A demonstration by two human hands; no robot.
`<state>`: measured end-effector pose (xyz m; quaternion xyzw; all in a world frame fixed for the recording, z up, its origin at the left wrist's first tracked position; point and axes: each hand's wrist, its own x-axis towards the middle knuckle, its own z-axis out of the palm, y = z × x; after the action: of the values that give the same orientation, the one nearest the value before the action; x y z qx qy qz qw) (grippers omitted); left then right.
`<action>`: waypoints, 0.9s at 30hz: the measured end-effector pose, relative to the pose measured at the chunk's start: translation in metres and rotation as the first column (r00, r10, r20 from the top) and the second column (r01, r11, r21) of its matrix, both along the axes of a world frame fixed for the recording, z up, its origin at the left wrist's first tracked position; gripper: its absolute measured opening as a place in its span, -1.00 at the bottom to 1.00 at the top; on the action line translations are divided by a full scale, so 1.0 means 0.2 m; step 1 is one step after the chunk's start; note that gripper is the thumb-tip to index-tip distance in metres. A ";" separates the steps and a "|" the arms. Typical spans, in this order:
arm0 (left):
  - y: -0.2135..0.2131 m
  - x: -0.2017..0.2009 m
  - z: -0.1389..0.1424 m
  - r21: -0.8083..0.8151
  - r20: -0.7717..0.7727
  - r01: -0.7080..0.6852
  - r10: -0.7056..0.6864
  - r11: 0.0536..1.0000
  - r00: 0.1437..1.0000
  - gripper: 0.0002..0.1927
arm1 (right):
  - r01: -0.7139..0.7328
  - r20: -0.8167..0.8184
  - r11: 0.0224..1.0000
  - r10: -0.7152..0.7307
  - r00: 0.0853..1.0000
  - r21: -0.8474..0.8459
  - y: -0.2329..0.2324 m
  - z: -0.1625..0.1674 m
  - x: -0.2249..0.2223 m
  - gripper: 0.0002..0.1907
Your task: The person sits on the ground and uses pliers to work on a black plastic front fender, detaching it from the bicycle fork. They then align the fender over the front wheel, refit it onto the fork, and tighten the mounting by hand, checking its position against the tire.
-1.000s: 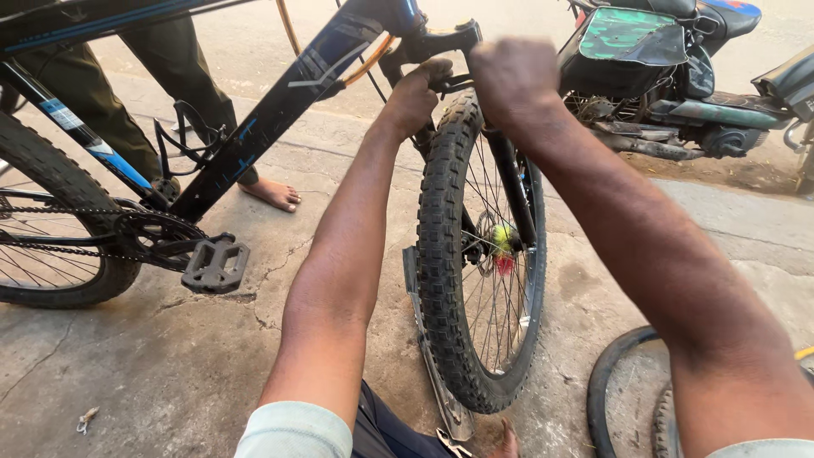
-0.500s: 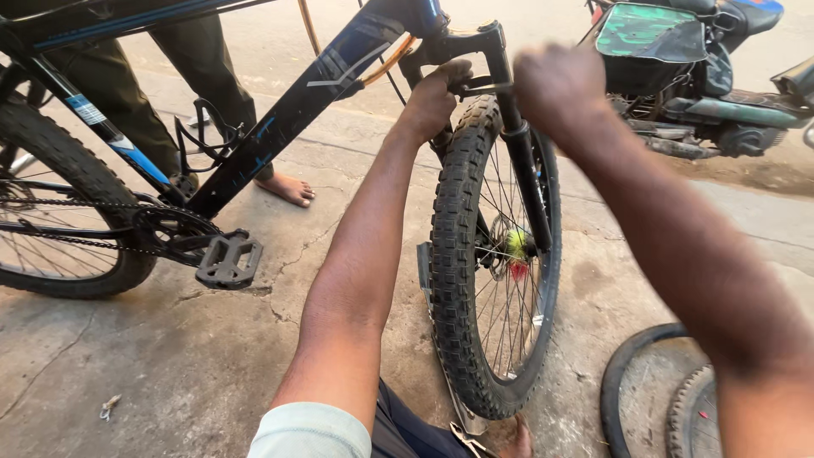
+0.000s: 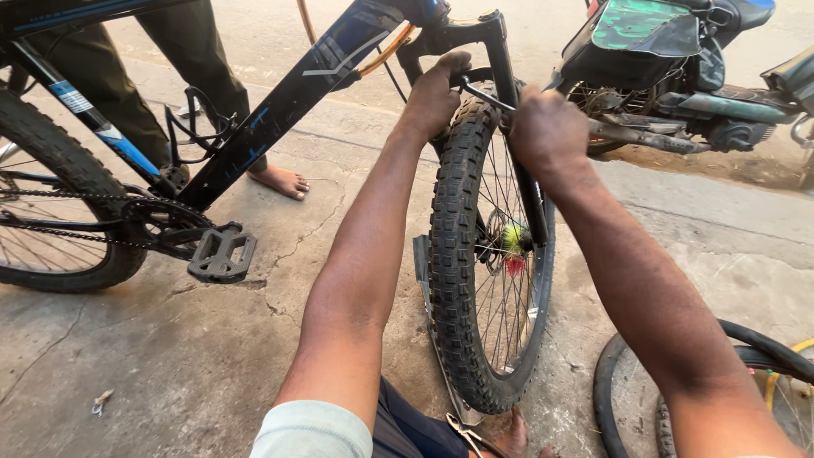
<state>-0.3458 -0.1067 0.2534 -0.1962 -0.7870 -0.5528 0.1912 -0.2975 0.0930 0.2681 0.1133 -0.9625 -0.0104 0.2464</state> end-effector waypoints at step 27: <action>0.00 -0.12 -0.12 -0.015 -0.117 -0.011 0.009 1.000 0.993 -0.32 | 0.578 0.605 0.179 0.204 0.770 -0.796 0.50 -0.80 0.94 -0.55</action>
<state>-0.3691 -0.1073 0.2287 -0.2255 -0.7797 -0.5333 0.2382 -0.1093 0.1934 0.1088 -0.1997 -0.7738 0.5983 -0.0579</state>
